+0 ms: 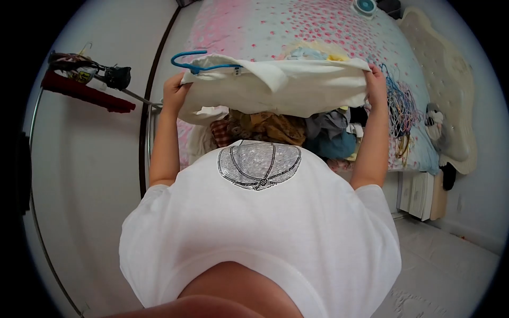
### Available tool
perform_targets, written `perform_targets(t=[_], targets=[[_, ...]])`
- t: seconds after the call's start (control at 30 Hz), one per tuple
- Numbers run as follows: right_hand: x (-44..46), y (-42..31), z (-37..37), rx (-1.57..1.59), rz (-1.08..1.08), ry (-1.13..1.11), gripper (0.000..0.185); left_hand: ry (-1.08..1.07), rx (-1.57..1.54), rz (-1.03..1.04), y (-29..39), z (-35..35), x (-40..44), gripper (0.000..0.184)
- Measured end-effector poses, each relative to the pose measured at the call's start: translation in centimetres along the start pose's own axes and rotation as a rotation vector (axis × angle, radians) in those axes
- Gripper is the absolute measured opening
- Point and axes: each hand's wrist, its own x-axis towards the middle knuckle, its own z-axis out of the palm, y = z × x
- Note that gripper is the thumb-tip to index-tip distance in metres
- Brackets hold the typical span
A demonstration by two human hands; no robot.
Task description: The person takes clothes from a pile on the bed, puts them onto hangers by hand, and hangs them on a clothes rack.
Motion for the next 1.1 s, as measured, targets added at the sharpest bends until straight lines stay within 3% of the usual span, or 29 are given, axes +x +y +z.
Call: perform_targets(t=[0.13, 0.23, 0.37, 0.47, 0.57, 0.67, 0.8, 0.9, 1.03, 1.1], targets=[[-0.5, -0.6, -0.4, -0.28, 0.141, -0.084, 0.031, 0.065, -0.098, -0.072, 1.3, 0.8, 0.0, 0.009], [-1.3, 1.3, 0.5, -0.506, 0.209, -0.241, 0.047, 0.144, -0.184, -0.123, 1.9, 1.2, 0.2, 0.01], [-2.3, 5.2, -0.1, -0.456, 0.28, -0.437, 0.047, 0.169, -0.239, -0.159, 1.9, 1.2, 0.4, 0.011], [-3.2, 7.5, -0.5, -0.519, 0.102, -0.437, 0.047, 0.112, -0.131, -0.16, -0.8, 1.1, -0.1, 0.014], [-4.9, 6.0, -0.9, -0.511, 0.193, -0.518, 0.044, 0.135, -0.006, -0.262, -1.8, 1.4, -0.3, 0.018], [-3.7, 9.4, -3.6, -0.733, 0.354, -0.694, 0.042, 0.187, -0.047, -0.309, -1.5, 1.5, -0.9, 0.022], [-2.5, 13.6, -5.0, -0.58, 0.151, -0.434, 0.036, 0.18, -0.091, -0.276, -2.8, 1.1, -1.3, 0.025], [-4.7, 7.2, -1.5, -0.38, 0.136, -0.017, 0.041, 0.172, -0.103, -0.309, -2.8, 1.1, -1.7, 0.025], [-3.8, 2.4, -2.3, -0.795, 0.382, -0.07, 0.053, 0.17, -0.059, -0.33, -2.5, 0.7, -1.7, 0.025], [-5.3, -0.5, -2.3, -0.707, 0.433, -0.156, 0.053, 0.173, -0.008, -0.294, -1.5, 0.6, -1.8, 0.024]])
